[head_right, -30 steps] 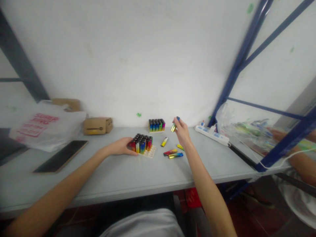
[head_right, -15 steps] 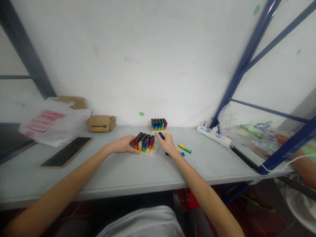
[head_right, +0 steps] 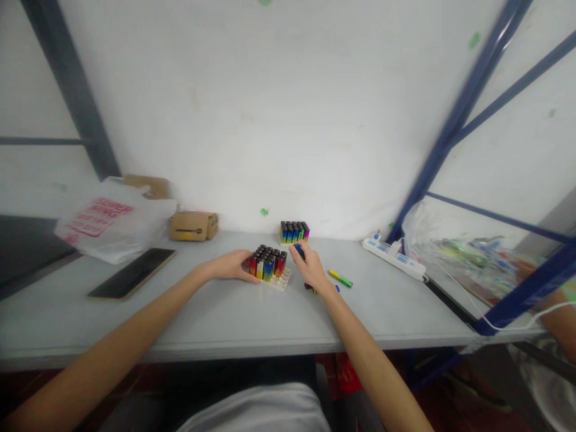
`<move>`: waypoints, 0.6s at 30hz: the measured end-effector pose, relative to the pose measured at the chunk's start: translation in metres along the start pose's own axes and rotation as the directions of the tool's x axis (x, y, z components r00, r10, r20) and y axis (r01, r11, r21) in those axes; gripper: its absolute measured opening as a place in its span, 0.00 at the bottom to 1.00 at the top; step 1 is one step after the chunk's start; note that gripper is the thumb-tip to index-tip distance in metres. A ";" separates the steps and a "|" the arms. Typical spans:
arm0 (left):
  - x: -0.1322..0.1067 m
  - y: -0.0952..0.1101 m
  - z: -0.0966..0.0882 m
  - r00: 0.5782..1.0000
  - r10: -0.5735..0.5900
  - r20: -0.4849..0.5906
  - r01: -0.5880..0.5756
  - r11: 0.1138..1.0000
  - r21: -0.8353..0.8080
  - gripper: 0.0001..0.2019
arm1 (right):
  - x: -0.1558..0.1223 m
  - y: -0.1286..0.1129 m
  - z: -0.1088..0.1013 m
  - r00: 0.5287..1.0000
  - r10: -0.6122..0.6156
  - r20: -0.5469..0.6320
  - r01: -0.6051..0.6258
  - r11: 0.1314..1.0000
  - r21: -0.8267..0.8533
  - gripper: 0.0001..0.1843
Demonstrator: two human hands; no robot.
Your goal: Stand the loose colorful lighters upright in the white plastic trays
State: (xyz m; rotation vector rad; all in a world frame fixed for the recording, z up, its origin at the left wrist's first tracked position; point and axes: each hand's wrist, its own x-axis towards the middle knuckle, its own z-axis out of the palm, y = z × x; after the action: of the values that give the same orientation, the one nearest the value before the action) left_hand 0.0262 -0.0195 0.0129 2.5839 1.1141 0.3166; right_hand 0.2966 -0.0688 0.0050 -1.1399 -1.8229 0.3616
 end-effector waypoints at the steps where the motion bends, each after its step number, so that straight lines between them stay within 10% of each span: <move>1: 0.000 -0.001 0.000 1.000 0.003 -0.002 -0.003 1.000 -0.002 0.37 | 0.000 -0.001 -0.002 1.000 -0.013 0.004 0.013 1.000 -0.015 0.20; 18: -0.001 0.005 -0.003 1.000 -0.020 0.006 0.020 0.999 -0.032 0.38 | 0.001 0.010 0.002 0.989 0.014 -0.148 -0.044 0.979 -0.200 0.18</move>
State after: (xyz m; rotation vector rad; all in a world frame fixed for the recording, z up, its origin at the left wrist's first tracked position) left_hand 0.0274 -0.0230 0.0174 2.5428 1.1231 0.3202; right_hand 0.3001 -0.0623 -0.0019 -1.2992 -1.7446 0.1063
